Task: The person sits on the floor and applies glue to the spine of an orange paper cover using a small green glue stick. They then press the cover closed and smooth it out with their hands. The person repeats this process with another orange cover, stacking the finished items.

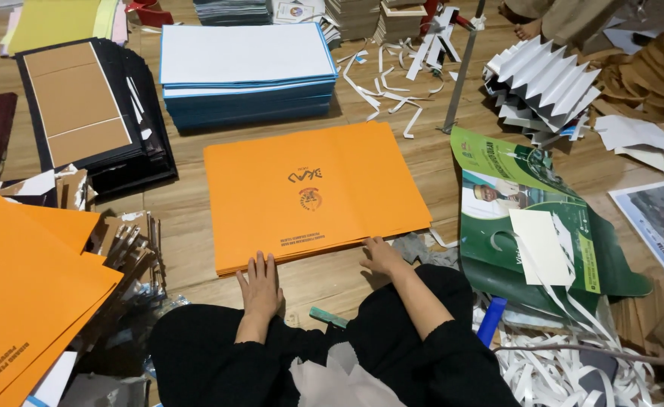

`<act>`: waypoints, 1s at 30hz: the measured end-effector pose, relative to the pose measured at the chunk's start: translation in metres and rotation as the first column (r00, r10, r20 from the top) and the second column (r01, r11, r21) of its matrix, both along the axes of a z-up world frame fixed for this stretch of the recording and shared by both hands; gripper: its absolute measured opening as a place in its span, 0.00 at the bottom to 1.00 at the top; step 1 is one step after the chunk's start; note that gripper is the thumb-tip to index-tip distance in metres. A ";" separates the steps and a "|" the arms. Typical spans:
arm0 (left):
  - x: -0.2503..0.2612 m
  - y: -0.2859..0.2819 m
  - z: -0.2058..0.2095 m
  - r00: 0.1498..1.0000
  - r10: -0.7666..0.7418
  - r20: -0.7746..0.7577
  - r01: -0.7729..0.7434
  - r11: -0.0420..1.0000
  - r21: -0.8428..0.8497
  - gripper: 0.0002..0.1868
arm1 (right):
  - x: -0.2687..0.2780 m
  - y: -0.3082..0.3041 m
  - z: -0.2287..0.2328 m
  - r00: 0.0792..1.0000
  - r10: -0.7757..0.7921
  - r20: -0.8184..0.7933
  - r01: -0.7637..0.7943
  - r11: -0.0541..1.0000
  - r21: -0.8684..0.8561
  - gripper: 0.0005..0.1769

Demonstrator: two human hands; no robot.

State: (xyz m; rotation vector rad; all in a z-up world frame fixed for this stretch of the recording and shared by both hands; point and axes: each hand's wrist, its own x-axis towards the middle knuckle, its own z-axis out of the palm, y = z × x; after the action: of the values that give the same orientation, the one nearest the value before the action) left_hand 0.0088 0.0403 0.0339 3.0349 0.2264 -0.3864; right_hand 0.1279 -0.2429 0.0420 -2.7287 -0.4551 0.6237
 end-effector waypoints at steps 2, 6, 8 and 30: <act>0.001 0.001 -0.002 1.000 -0.016 0.016 0.016 1.000 -0.006 0.43 | 0.001 0.003 0.003 1.000 -0.011 0.000 0.011 1.000 -0.009 0.34; -0.001 -0.002 -0.002 0.998 -0.048 0.050 0.047 0.999 0.019 0.42 | -0.003 0.008 0.022 1.000 -0.018 0.016 0.018 1.000 -0.025 0.37; -0.001 -0.002 -0.001 0.996 -0.052 0.067 0.051 0.999 0.011 0.42 | -0.004 0.011 0.026 1.000 -0.011 0.021 0.012 0.999 -0.044 0.37; 0.006 -0.019 0.023 0.958 -0.284 -0.036 0.286 0.953 0.100 0.32 | -0.002 0.030 0.008 0.946 0.309 0.094 -0.250 0.884 -0.396 0.44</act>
State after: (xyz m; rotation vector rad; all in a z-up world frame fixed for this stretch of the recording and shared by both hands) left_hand 0.0149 0.0215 0.0565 3.1735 -0.2014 -0.4373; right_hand 0.1263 -0.2133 0.0500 -3.1241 -0.8636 0.6273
